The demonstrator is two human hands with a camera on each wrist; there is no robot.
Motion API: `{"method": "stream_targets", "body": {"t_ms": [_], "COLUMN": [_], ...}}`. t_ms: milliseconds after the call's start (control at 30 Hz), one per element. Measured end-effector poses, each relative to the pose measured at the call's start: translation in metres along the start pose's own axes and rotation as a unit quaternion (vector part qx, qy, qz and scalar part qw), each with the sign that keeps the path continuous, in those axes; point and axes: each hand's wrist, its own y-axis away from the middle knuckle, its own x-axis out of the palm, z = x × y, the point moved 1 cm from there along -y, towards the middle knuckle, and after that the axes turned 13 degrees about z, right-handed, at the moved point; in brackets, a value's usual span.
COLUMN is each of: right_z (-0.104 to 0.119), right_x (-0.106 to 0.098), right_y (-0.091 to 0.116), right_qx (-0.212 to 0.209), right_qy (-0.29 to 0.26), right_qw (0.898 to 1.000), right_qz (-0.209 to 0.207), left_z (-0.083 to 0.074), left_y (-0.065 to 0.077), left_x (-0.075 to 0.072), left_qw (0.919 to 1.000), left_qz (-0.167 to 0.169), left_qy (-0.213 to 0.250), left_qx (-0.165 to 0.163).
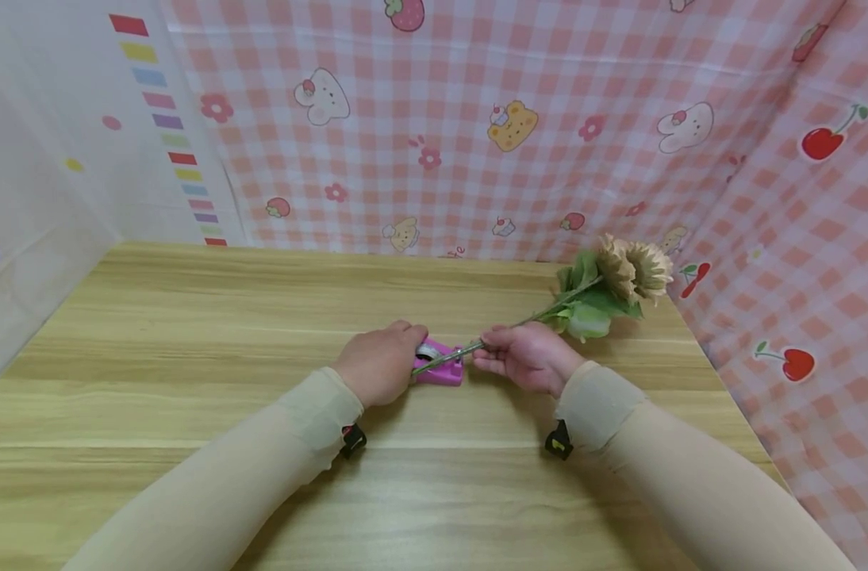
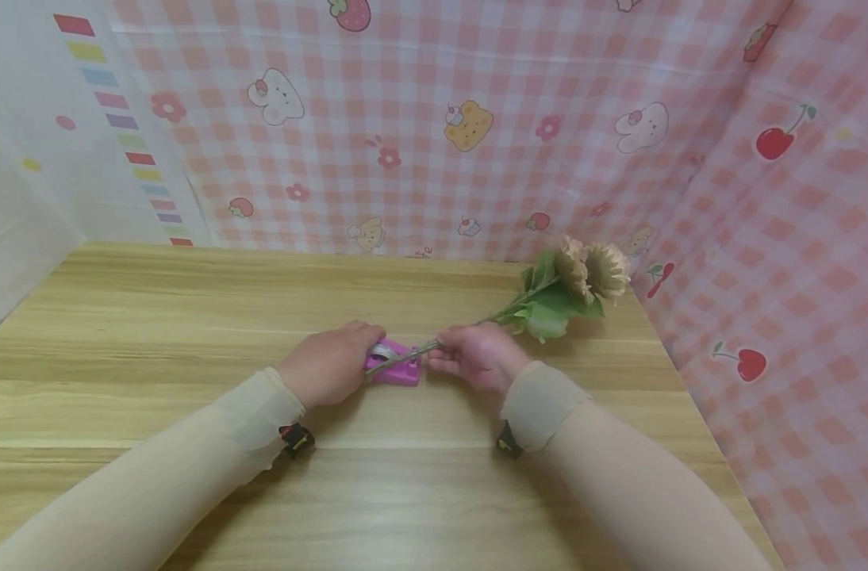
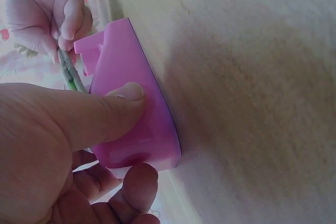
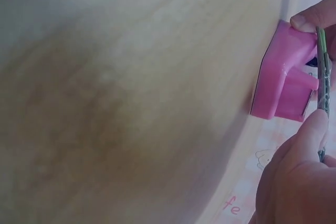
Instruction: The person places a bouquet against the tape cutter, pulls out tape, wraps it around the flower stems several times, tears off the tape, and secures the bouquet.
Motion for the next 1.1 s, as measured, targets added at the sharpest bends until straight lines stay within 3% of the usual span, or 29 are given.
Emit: {"method": "stream_targets", "body": {"t_ms": [1100], "right_z": [0.0], "right_x": [-0.022], "right_y": [0.011], "right_qx": [-0.002], "right_qy": [-0.011], "right_qw": [1.0], "right_qz": [0.022], "left_z": [0.001], "left_y": [-0.001], "left_x": [0.0], "left_qw": [1.0], "left_qz": [-0.001], "left_qy": [0.005], "left_qx": [0.009]}}
